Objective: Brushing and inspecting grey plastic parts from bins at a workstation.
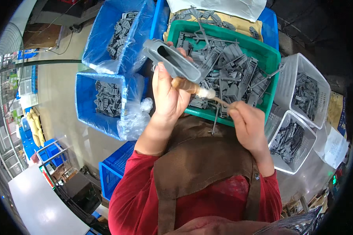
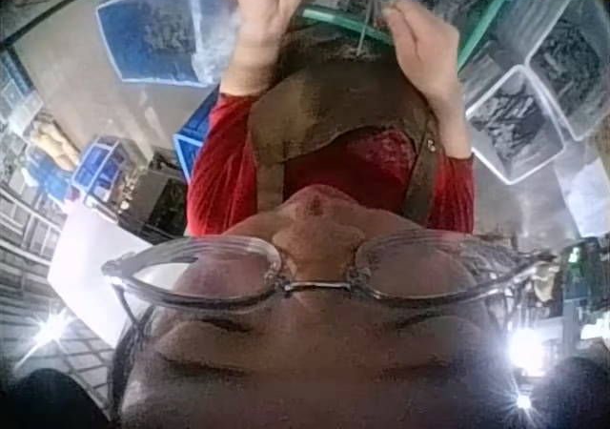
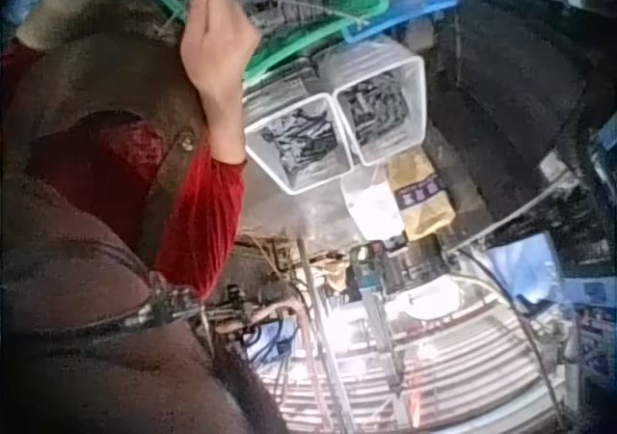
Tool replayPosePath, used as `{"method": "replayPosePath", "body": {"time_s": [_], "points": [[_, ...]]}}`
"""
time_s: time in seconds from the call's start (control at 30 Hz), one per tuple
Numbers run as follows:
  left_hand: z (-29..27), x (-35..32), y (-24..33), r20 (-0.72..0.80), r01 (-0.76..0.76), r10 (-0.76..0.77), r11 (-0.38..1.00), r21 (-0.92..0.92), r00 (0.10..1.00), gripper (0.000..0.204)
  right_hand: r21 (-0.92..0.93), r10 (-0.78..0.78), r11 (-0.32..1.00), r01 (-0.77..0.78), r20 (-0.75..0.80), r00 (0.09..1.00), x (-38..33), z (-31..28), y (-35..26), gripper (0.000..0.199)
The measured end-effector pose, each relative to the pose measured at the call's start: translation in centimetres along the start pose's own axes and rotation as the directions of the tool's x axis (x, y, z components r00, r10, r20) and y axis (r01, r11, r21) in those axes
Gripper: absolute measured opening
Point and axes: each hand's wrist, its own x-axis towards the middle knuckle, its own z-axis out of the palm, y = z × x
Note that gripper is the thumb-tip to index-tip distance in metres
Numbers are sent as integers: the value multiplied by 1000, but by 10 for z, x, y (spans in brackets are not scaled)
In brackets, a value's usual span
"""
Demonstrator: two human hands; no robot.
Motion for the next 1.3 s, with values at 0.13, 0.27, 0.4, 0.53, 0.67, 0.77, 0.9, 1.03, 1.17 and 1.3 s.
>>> {"method": "replayPosePath", "body": {"time_s": [0.13, 0.27, 0.4, 0.53, 0.67, 0.77, 0.9, 1.03, 1.17, 1.3], "points": [[-25, 17, 10, 139, -6, 50, 953, -303, 989, 39, -138, 100, 982, -127, -188, 977, -2, -12, 3, 17], [-36, 47, 73, 159, -54, 129, 912, -407, 979, 35, 79, 229, 973, -216, -419, 879, -12, -37, 22, 29], [-77, 117, 151, -129, -419, 464, 867, 271, 876, 36, 64, 183, 983, -173, -439, 880, -15, -46, 24, 31], [-112, 106, 137, 236, -315, 324, 216, 924, 916, 32, 189, 288, 956, -226, -436, 853, -15, -40, 25, 31], [-21, 54, 47, 194, -253, -211, -301, 919, 958, 29, 160, 284, 958, -238, -412, 866, -13, -38, 29, 31], [-17, 43, 20, 66, -271, -362, -553, 788, 930, 29, 193, 269, 959, -209, -386, 882, -11, -38, 26, 31], [-22, 44, 35, 89, -180, -441, -170, 969, 893, 31, 201, 278, 956, -216, -373, 885, -10, -36, 27, 32], [-24, 41, 54, -43, 153, -533, 163, 975, 845, 38, 178, 269, 960, -216, -378, 886, -11, -37, 28, 27], [-25, 39, 62, 41, 380, -583, 581, 720, 812, 45, 124, 233, 971, -203, -316, 920, -9, -35, 22, 31], [-19, 29, 42, 95, 370, -478, 777, 509, 873, 49, 6, 73, 997, -74, -223, 972, -4, -25, 17, 18]]}}
